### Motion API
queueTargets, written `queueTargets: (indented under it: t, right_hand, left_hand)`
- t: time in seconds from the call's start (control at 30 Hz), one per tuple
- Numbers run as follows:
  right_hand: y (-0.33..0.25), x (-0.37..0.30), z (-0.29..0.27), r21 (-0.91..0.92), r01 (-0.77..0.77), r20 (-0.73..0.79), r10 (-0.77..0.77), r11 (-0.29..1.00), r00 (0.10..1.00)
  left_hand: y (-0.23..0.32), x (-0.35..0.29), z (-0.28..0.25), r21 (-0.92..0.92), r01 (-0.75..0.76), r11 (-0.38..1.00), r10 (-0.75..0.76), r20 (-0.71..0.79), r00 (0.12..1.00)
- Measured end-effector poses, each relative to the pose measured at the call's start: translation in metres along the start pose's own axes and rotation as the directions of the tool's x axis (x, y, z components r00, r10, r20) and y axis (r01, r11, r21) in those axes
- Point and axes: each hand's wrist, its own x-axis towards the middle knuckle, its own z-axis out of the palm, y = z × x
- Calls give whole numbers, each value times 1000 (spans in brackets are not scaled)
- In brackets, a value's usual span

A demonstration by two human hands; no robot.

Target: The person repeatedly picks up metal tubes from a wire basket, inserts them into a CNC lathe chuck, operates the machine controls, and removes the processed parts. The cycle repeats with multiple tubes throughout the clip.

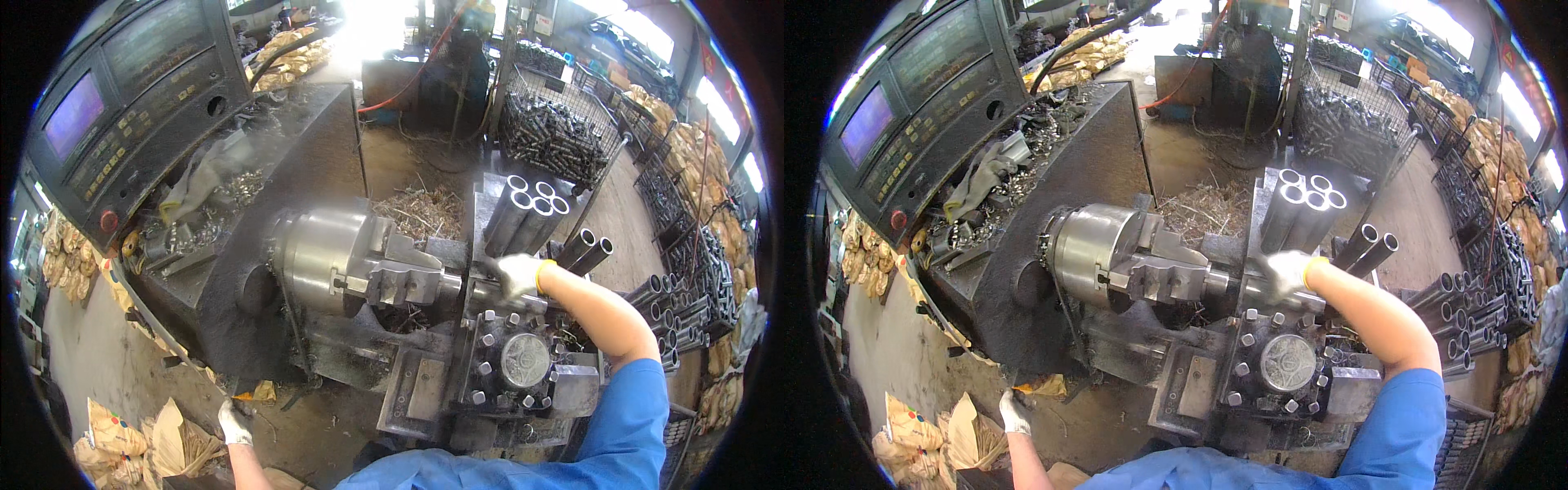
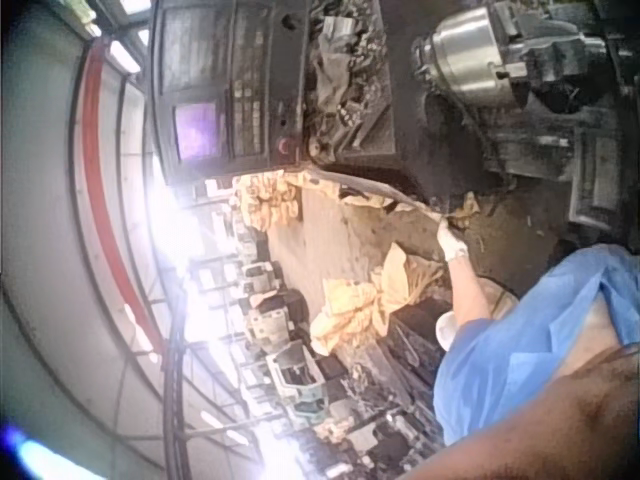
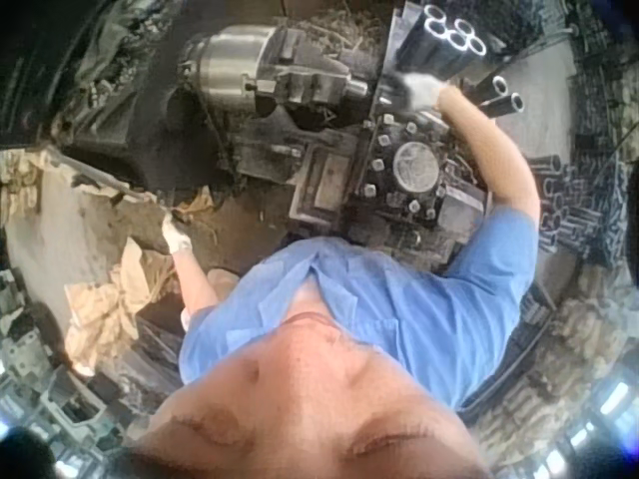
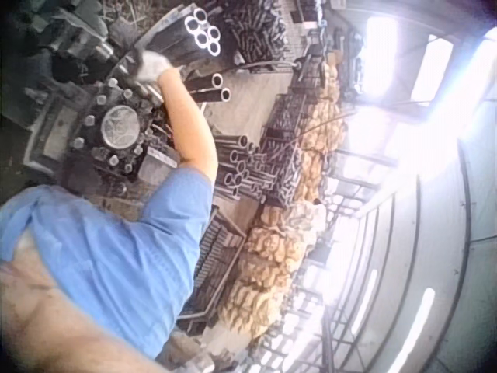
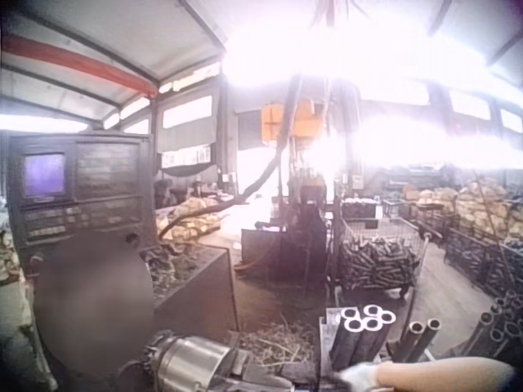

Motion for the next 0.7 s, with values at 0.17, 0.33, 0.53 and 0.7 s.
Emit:
queueTargets:
  t: [0.17, 0.33, 0.53, 0.7]
  right_hand:
    - [64, -39, 102, -212, -254, -272, 192, 944, 943]
    - [5, -151, 60, 239, -457, -640, 493, 857, 590]
    - [-6, -245, 90, 620, -120, -767, 631, 776, 116]
    - [-79, -276, 114, 634, 249, -731, 672, 732, -115]
  left_hand:
    - [-4, 28, -9, 392, -175, 903, 153, 89, 984]
    - [96, -98, 66, 749, -637, 183, 811, 251, 528]
    - [257, -172, 246, 351, -696, -626, 691, 664, -287]
    - [322, -70, 344, 641, -494, -588, 698, 710, 90]
